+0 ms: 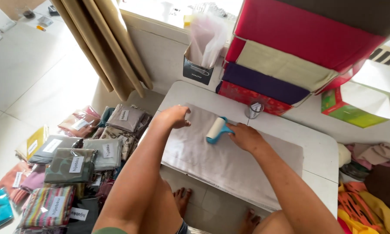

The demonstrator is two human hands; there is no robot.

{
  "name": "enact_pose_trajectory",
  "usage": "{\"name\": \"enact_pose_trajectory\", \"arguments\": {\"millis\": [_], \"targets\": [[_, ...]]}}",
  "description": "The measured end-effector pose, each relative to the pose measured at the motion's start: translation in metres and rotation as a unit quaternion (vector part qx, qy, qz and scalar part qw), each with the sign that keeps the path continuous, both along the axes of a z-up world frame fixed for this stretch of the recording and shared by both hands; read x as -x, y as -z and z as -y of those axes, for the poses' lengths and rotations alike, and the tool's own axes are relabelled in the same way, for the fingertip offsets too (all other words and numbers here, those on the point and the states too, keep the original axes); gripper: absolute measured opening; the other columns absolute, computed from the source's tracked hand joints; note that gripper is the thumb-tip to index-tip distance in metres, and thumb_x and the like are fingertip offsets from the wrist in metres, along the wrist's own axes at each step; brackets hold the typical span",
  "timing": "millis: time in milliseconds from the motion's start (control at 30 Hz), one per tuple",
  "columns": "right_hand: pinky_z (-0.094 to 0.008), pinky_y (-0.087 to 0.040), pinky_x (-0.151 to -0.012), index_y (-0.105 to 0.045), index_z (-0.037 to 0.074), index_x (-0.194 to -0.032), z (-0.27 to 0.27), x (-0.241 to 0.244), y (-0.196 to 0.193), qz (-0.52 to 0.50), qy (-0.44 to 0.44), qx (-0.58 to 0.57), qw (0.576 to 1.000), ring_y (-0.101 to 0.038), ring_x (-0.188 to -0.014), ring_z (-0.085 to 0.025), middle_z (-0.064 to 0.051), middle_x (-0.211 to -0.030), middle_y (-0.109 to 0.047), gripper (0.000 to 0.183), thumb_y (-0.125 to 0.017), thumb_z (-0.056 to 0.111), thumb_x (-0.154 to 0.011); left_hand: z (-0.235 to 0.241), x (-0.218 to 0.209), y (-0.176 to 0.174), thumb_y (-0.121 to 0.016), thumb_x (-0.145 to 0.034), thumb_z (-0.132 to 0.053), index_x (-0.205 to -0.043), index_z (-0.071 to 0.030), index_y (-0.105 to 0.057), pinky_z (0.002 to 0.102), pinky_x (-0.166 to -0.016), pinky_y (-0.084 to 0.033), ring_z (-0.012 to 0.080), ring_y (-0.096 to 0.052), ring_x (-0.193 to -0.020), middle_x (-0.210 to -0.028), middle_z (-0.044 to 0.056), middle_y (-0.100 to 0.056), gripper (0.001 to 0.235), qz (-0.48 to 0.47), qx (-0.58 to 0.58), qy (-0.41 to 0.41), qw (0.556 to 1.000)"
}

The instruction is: The person unfolds a piece of light-colored fabric on a white table and smooths it out. They then use a lint roller to roll over the fabric surface repeatedly to remove lint or debris. Finally, the person folds the fabric back up.

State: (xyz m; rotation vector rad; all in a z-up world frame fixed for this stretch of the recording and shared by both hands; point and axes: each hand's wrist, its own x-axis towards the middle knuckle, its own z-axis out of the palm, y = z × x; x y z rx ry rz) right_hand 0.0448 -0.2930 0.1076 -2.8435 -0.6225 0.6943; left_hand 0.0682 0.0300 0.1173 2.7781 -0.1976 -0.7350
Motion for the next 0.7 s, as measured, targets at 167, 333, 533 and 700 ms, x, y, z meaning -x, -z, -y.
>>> {"name": "enact_pose_trajectory", "arguments": {"millis": [167,333,533,700], "targets": [[-0.050,-0.063,-0.079,-0.055,0.030,-0.149,-0.026,-0.018,0.016,-0.010,-0.021,-0.002,1.000,-0.074,-0.098,-0.040,-0.020,-0.113,-0.069,0.048,-0.045,0.031,-0.102,-0.031,0.001,0.005,-0.067,-0.095,-0.041,-0.148,-0.020,-0.052,0.051,-0.112,-0.047,0.0349,-0.053,-0.138,-0.145,0.016,-0.060,0.059,-0.060,0.057,-0.030,0.996],[-0.055,-0.062,-0.080,-0.038,0.023,-0.160,-0.083,-0.028,0.015,0.057,-0.079,-0.078,0.992,-0.071,-0.099,-0.046,-0.026,-0.113,-0.065,0.053,-0.041,0.026,-0.107,-0.054,-0.026,0.041,-0.061,-0.099,-0.042,-0.147,-0.033,-0.052,0.054,-0.108,-0.049,0.0300,-0.052,-0.140,-0.151,0.008,-0.054,0.050,0.002,0.057,-0.089,0.994],[-0.051,-0.062,-0.079,-0.048,0.031,-0.151,-0.087,-0.054,0.036,0.059,-0.086,0.006,0.995,-0.073,-0.095,-0.041,-0.018,-0.107,-0.068,0.047,-0.044,0.036,-0.105,-0.063,-0.039,0.058,-0.062,-0.098,-0.021,-0.145,-0.028,-0.052,0.056,-0.105,-0.052,0.0385,-0.060,-0.128,-0.142,0.012,-0.057,0.049,-0.003,0.064,-0.081,0.995],[-0.051,-0.062,-0.075,-0.044,0.029,-0.154,-0.111,-0.039,0.035,0.069,-0.071,-0.019,0.995,-0.073,-0.091,-0.041,-0.019,-0.102,-0.066,0.047,-0.040,0.032,-0.107,-0.058,-0.047,0.073,-0.062,-0.096,-0.017,-0.145,-0.029,-0.052,0.055,-0.102,-0.054,0.0348,-0.062,-0.125,-0.138,0.010,-0.058,0.051,-0.009,0.064,-0.075,0.995]]}}
